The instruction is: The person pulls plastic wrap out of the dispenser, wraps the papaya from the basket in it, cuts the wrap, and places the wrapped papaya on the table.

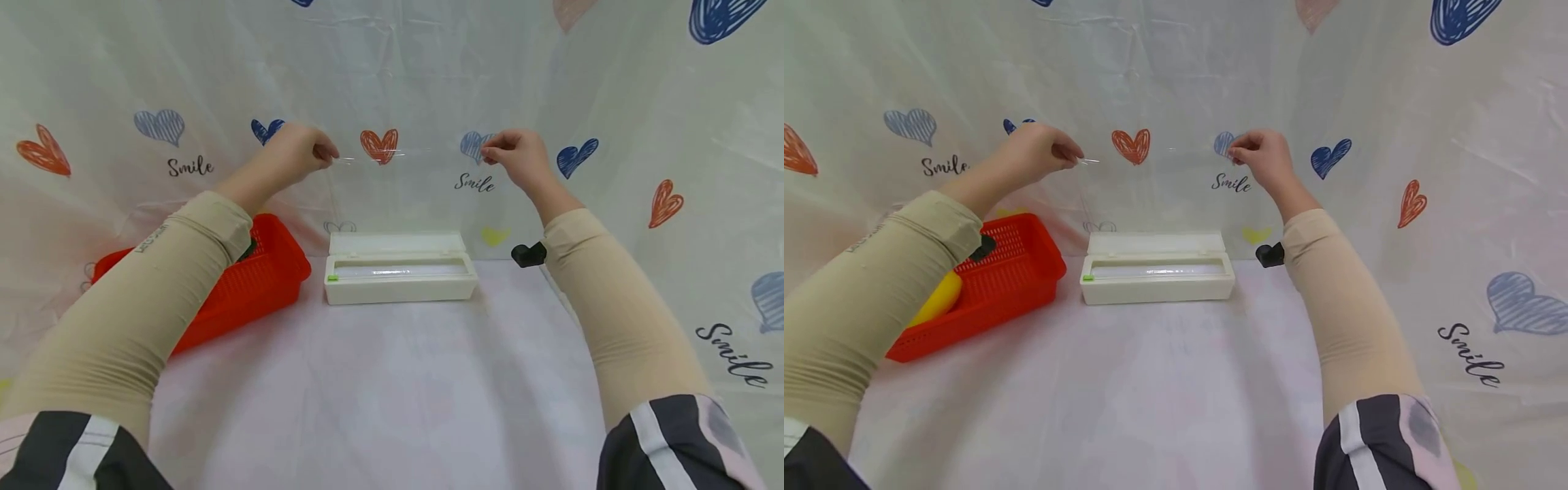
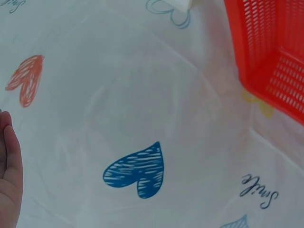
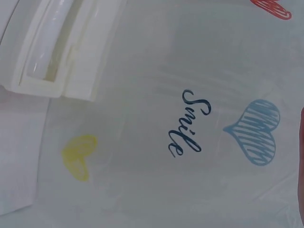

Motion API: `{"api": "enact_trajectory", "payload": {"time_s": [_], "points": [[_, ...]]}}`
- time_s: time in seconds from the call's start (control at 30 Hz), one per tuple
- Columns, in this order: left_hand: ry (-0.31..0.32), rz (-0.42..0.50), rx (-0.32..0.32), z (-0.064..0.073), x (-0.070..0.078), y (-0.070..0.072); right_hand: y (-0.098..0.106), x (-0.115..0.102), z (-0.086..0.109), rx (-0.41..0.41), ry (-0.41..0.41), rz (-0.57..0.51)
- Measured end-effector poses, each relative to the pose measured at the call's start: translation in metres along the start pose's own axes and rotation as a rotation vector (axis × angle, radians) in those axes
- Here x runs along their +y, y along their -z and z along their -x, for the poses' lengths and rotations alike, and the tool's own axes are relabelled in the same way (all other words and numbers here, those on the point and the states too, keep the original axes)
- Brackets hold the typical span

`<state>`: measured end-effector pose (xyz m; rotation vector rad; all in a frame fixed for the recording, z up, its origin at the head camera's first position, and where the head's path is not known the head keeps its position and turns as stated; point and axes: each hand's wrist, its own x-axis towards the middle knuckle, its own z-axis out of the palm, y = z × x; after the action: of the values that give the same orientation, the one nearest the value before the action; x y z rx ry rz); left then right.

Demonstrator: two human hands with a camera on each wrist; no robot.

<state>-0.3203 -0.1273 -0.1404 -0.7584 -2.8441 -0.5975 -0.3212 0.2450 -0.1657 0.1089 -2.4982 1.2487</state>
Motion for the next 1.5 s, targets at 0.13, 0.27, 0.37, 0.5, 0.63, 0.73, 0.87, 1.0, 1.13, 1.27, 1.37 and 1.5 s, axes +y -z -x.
{"api": "enact_trajectory", "payload": {"time_s": [0.13, 0.27, 0.37, 0.5, 0.63, 0.73, 0.87, 1.0, 1.13, 1.27, 1.37, 1.5], "points": [[0.005, -0.001, 0.024, 0.006, 0.008, 0.010, 0.006, -0.010, 0.002, 0.005, -0.005, -0.026], [0.010, 0.002, 0.056, 0.022, 0.018, 0.015, 0.013, -0.017, 0.016, 0.006, 0.022, -0.035], [-0.034, -0.013, 0.114, 0.044, 0.026, 0.013, 0.020, -0.017, 0.033, 0.012, 0.064, -0.011], [-0.140, -0.036, 0.210, 0.075, 0.034, -0.001, 0.031, -0.008, 0.059, 0.009, 0.128, 0.069], [-0.210, 0.042, 0.284, 0.102, 0.042, -0.020, 0.043, 0.006, 0.083, -0.016, 0.179, 0.092], [-0.260, 0.123, 0.308, 0.117, 0.050, -0.033, 0.050, 0.016, 0.099, -0.039, 0.223, 0.054], [-0.270, 0.177, 0.311, 0.137, 0.060, -0.047, 0.056, 0.027, 0.117, -0.090, 0.333, -0.004], [-0.232, 0.193, 0.310, 0.165, 0.066, -0.063, 0.058, 0.037, 0.135, -0.151, 0.476, 0.003], [-0.272, 0.251, 0.318, 0.188, 0.064, -0.083, 0.058, 0.050, 0.149, -0.215, 0.635, -0.039], [-0.322, 0.253, 0.327, 0.207, 0.060, -0.104, 0.054, 0.066, 0.162, -0.378, 0.762, -0.254], [-0.367, 0.229, 0.316, 0.219, 0.056, -0.115, 0.050, 0.077, 0.173, -0.499, 0.789, -0.361], [-0.399, 0.308, 0.196, 0.232, 0.050, -0.126, 0.042, 0.091, 0.189, -0.612, 0.755, -0.401]]}}
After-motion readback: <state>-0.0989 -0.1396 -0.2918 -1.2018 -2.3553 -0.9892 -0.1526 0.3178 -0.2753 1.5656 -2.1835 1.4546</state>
